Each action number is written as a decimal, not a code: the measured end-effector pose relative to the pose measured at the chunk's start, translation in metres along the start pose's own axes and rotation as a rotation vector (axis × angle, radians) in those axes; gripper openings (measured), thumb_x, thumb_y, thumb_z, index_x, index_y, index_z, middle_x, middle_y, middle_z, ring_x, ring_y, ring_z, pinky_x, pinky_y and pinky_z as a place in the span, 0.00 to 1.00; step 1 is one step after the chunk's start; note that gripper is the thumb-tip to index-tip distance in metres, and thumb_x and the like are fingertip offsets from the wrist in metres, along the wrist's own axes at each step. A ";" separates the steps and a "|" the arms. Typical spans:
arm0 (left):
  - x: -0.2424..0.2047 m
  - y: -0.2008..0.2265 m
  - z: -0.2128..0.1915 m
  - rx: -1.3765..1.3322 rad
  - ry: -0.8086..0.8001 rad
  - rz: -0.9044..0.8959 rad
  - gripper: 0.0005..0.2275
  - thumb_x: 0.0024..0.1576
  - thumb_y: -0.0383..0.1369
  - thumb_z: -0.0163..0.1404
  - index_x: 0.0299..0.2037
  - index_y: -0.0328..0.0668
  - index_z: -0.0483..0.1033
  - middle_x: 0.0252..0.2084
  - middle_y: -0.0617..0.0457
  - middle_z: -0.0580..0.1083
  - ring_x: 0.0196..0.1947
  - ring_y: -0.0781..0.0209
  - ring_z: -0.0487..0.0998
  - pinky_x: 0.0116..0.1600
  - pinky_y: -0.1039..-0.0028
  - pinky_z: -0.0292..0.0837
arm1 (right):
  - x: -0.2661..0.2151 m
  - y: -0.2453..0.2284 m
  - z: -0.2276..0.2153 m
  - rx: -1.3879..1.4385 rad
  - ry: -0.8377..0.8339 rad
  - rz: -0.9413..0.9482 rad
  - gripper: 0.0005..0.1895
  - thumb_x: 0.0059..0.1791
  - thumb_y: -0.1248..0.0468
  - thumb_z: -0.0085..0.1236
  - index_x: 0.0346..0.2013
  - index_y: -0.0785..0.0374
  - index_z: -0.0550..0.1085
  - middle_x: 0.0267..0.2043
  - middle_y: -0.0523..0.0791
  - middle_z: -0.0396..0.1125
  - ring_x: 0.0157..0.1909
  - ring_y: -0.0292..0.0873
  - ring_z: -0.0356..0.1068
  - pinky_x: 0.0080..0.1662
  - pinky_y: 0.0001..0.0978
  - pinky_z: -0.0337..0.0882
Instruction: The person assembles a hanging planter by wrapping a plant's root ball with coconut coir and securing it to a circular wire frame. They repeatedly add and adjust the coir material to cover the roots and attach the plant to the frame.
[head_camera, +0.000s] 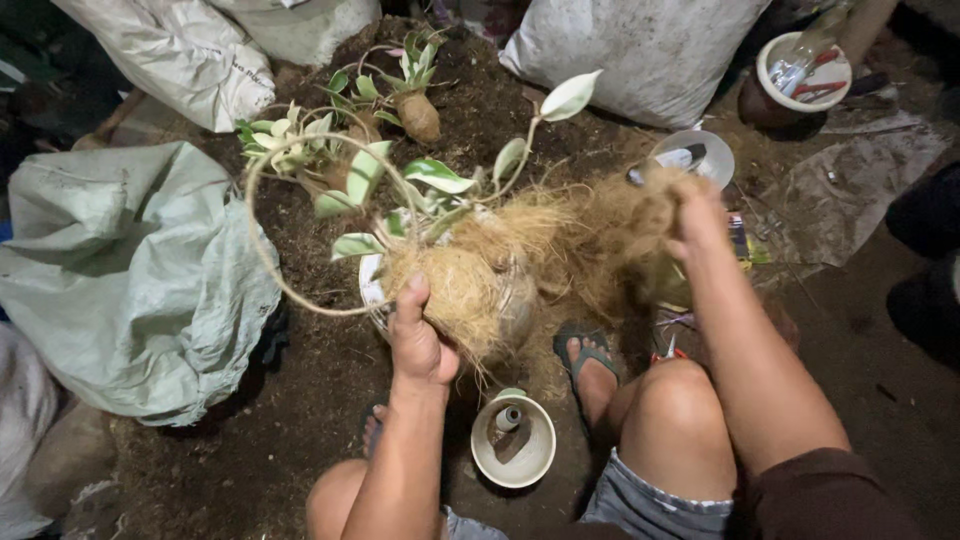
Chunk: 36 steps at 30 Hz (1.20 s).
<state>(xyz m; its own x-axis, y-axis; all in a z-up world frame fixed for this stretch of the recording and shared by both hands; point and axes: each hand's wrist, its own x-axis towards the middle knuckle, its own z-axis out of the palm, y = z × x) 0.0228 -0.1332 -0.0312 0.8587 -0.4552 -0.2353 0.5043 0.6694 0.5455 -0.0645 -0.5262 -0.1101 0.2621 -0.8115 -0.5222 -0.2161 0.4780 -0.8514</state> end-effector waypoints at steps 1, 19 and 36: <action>0.001 -0.003 -0.001 -0.026 -0.051 -0.028 0.24 0.55 0.39 0.58 0.59 0.34 0.72 0.53 0.44 0.76 0.52 0.50 0.78 0.59 0.57 0.75 | -0.017 -0.007 0.010 0.049 -0.133 -0.087 0.26 0.48 0.70 0.51 0.60 0.50 0.63 0.44 0.41 0.69 0.42 0.41 0.73 0.39 0.38 0.77; 0.005 -0.038 -0.006 0.162 -0.078 0.062 0.25 0.55 0.30 0.58 0.63 0.31 0.69 0.55 0.46 0.75 0.53 0.54 0.78 0.59 0.64 0.76 | -0.144 0.002 0.067 -0.397 -1.215 -0.490 0.24 0.51 0.57 0.61 0.59 0.67 0.75 0.59 0.46 0.72 0.62 0.41 0.68 0.64 0.39 0.64; 0.073 -0.025 -0.070 0.415 0.234 0.189 0.27 0.54 0.29 0.60 0.62 0.38 0.61 0.55 0.46 0.74 0.56 0.57 0.76 0.63 0.67 0.70 | 0.064 0.066 -0.002 -1.522 -0.319 -0.703 0.48 0.33 0.49 0.77 0.63 0.59 0.67 0.59 0.64 0.64 0.61 0.67 0.64 0.58 0.52 0.65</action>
<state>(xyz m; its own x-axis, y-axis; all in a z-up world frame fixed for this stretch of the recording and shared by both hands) 0.0791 -0.1419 -0.1179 0.9529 -0.1728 -0.2494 0.3002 0.4165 0.8582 -0.0637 -0.5475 -0.1998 0.8150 -0.5251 -0.2451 -0.5716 -0.7981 -0.1908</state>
